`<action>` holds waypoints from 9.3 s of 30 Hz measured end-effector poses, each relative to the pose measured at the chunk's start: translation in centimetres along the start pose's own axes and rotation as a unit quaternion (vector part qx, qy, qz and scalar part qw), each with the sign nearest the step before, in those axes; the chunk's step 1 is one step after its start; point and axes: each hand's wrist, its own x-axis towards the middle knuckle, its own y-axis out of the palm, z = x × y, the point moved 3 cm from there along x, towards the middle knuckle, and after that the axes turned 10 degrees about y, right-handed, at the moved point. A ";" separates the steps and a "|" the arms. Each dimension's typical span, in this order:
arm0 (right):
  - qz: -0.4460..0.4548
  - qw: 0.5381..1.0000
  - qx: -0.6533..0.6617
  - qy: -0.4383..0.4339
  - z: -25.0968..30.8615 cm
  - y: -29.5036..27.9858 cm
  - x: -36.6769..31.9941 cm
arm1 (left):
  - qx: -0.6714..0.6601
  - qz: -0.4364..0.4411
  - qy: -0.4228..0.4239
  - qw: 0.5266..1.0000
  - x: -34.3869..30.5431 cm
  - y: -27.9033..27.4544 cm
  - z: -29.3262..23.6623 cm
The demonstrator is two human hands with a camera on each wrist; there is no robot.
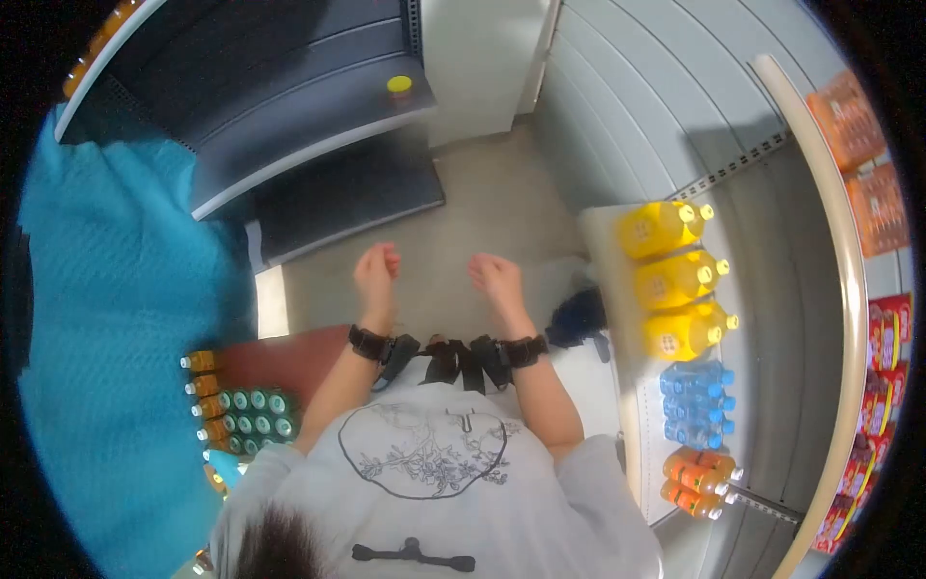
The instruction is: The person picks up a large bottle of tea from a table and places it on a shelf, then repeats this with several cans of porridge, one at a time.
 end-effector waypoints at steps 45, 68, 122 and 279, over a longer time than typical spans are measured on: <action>0.182 0.893 -0.338 -0.236 16.8 20.1 53.6 | 0.390 0.139 0.135 0.900 47.8 16.0 10.6; 0.025 0.926 -0.254 -0.278 13.1 8.5 5.1 | 0.105 0.246 0.225 0.937 9.6 5.9 -8.4; -0.624 0.620 -0.259 -0.398 8.8 -29.6 -65.5 | -0.184 0.699 0.440 0.533 -59.0 25.3 -30.2; -0.801 0.446 -0.380 -0.125 10.6 -37.5 -66.0 | -0.123 0.664 0.157 0.720 -47.7 28.2 -21.7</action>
